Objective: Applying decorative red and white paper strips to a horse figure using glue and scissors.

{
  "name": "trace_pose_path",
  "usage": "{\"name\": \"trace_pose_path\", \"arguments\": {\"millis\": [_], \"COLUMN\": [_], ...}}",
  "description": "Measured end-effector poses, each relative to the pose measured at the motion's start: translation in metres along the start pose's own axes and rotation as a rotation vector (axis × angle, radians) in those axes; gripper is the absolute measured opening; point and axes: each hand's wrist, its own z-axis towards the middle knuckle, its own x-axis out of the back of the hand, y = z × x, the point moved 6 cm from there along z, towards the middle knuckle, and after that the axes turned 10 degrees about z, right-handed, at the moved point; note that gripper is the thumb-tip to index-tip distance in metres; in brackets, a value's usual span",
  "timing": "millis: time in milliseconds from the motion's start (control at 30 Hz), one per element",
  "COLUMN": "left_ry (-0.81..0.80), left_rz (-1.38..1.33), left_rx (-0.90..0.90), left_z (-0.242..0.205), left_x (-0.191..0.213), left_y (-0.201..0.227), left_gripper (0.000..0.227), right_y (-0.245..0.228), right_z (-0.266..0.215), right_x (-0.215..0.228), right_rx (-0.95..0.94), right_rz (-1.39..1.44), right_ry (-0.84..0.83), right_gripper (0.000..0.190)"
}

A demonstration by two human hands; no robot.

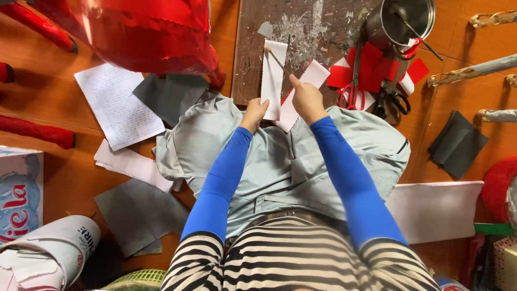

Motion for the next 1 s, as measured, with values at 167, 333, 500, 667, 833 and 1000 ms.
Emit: {"name": "trace_pose_path", "arguments": {"millis": [167, 333, 500, 667, 833, 1000], "left_ry": [-0.017, 0.011, -0.262, -0.318, -0.386, -0.421], "left_rz": [-0.018, -0.002, -0.502, -0.578, -0.736, -0.65], "left_rx": [0.039, 0.024, 0.247, 0.267, 0.231, 0.321], "left_z": [0.011, 0.029, 0.01, -0.007, 0.009, -0.026], "left_x": [-0.007, -0.012, -0.019, -0.019, -0.021, -0.018], "left_y": [-0.019, -0.041, -0.015, 0.008, -0.016, 0.041], "left_gripper": [0.027, 0.03, 0.032, 0.031, 0.033, 0.037], "right_y": [-0.009, -0.047, -0.065, -0.065, -0.072, -0.044], "right_z": [-0.055, -0.147, -0.188, -0.201, -0.215, -0.224], "right_x": [-0.014, 0.034, 0.064, 0.044, 0.027, 0.031], "right_rx": [-0.03, 0.025, -0.113, -0.154, -0.102, -0.248], "right_rz": [0.021, 0.102, 0.062, 0.16, 0.299, 0.206], "right_ry": [0.018, 0.001, -0.075, -0.069, -0.047, -0.119], "right_gripper": [0.064, 0.044, 0.033, 0.037, 0.036, 0.039]}}
